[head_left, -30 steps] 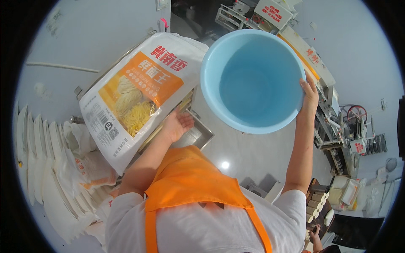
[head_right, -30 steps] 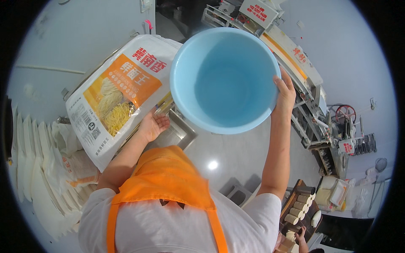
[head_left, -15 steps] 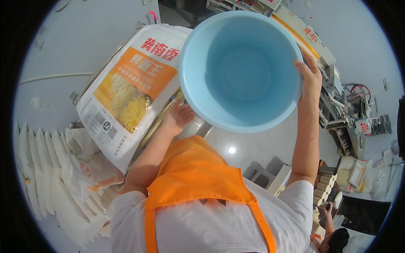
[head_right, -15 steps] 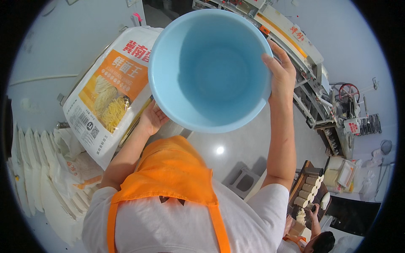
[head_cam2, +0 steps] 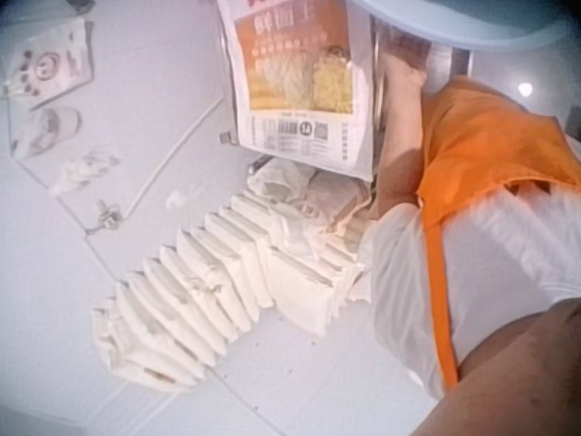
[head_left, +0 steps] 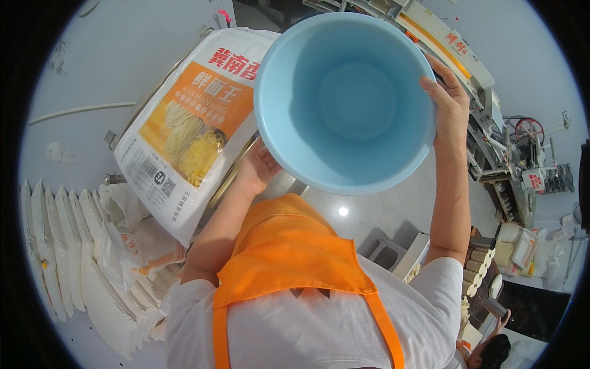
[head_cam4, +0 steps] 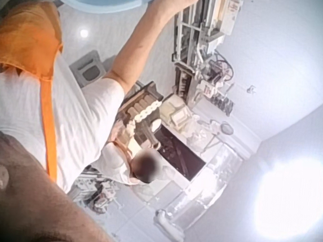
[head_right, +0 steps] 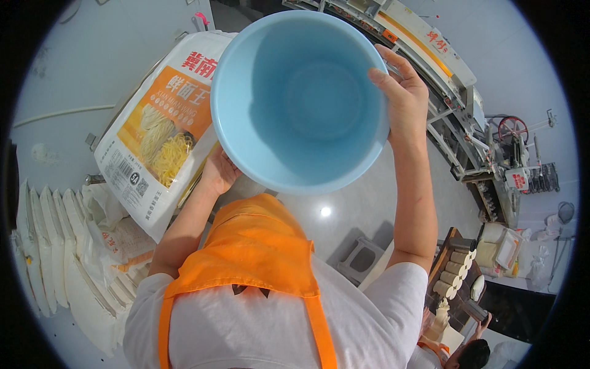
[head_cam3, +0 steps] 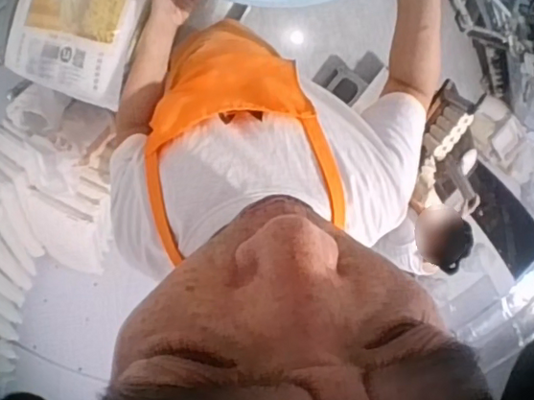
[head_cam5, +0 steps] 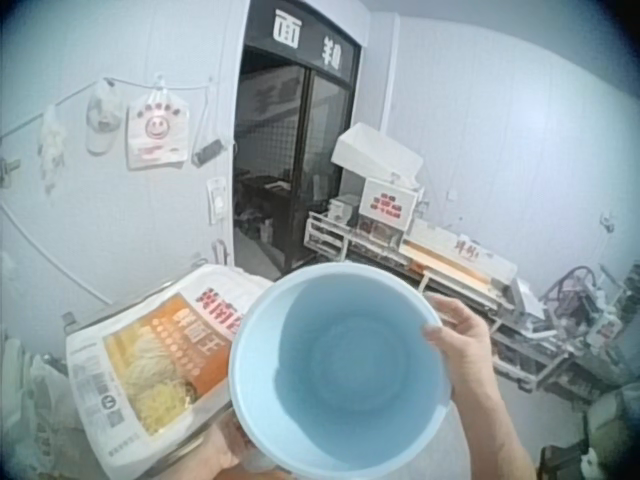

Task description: The person cracks several eggs into a blue bucket, then carries the bucket to a machine. They pour a bag of flour into the machine's hopper, add the egg mixture, and use a scraper to push the ingredients into the mixing chamber.

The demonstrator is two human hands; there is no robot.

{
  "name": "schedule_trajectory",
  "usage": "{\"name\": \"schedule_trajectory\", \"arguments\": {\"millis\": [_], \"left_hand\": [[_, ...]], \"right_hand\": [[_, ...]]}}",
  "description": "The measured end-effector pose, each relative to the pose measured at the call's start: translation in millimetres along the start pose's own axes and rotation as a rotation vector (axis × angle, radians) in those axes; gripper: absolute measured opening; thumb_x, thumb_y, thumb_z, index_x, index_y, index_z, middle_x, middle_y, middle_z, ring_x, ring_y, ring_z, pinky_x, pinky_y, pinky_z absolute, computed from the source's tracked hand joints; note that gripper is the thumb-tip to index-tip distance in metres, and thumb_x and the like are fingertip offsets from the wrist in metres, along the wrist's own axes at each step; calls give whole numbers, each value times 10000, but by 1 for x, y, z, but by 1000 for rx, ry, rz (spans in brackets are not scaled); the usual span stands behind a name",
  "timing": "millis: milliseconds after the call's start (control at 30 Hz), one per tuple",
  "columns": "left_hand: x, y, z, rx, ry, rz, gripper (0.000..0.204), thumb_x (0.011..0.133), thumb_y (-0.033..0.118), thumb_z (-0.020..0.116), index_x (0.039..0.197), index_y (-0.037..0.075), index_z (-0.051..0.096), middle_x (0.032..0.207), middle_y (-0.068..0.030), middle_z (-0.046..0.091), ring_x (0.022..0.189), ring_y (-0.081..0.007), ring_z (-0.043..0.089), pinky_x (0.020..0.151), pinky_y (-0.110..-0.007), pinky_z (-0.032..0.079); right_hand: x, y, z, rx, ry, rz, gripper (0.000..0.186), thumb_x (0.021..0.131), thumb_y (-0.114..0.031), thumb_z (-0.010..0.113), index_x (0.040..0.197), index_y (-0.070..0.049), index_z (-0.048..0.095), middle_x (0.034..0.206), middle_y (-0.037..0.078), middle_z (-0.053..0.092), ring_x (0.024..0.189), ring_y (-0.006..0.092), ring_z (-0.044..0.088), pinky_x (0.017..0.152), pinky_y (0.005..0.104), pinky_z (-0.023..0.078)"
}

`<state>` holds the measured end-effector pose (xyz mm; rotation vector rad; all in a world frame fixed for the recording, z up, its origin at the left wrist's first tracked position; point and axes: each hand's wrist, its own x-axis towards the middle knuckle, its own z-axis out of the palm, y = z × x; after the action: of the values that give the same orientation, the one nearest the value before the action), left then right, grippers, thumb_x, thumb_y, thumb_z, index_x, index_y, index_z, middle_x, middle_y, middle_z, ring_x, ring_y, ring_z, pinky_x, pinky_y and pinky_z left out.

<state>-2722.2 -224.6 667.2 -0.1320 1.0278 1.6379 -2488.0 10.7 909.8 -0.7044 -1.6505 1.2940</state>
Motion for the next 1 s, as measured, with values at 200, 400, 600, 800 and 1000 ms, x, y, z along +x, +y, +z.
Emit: {"name": "schedule_trajectory", "arguments": {"millis": [200, 400, 600, 800, 1000], "left_hand": [[0, 1, -17, -24, -46, 4, 508, 1123, 483, 406, 1337, 64, 598, 1220, -77, 674, 1109, -211, 674, 986, -381, 565], [-14, 5, -5, -50, -44, 22, 434, 1123, 427, 409, 1326, 97, 605, 1193, -56, 691, 1074, -203, 688, 949, -378, 584], [-8, 6, -13, -45, -107, -3, 414, 1119, 395, 408, 1340, 93, 584, 1199, -73, 682, 1095, -212, 679, 956, -391, 582], [-14, 14, -10, -30, -93, -21, 437, 1122, 401, 373, 1353, 90, 574, 1229, -83, 666, 1138, -221, 658, 992, -409, 558], [-16, 20, -11, -27, -110, -8, 445, 1128, 409, 364, 1373, 97, 566, 1270, -82, 658, 1145, -226, 657, 1009, -415, 548]], "right_hand": [[-11, -16, 19, -21, -44, -14, 508, 884, -40, 746, 1381, 5, 653, 1072, 150, 777, 906, 162, 743, 829, 286, 593], [-27, -34, 36, -85, -117, -61, 480, 906, 4, 738, 1379, -5, 659, 1011, 95, 778, 875, 116, 713, 821, 262, 571], [-35, -40, 42, -193, -184, -144, 480, 906, -22, 764, 1376, -20, 669, 910, 28, 739, 786, 57, 629, 754, 214, 503], [-40, -51, 46, -284, -234, -170, 490, 912, -8, 774, 1383, 31, 645, 1150, 127, 756, 978, 138, 707, 897, 265, 548], [-39, -51, 53, -295, -282, -240, 467, 922, -23, 777, 1374, 6, 661, 1051, 71, 732, 860, 81, 643, 793, 228, 510]]}}
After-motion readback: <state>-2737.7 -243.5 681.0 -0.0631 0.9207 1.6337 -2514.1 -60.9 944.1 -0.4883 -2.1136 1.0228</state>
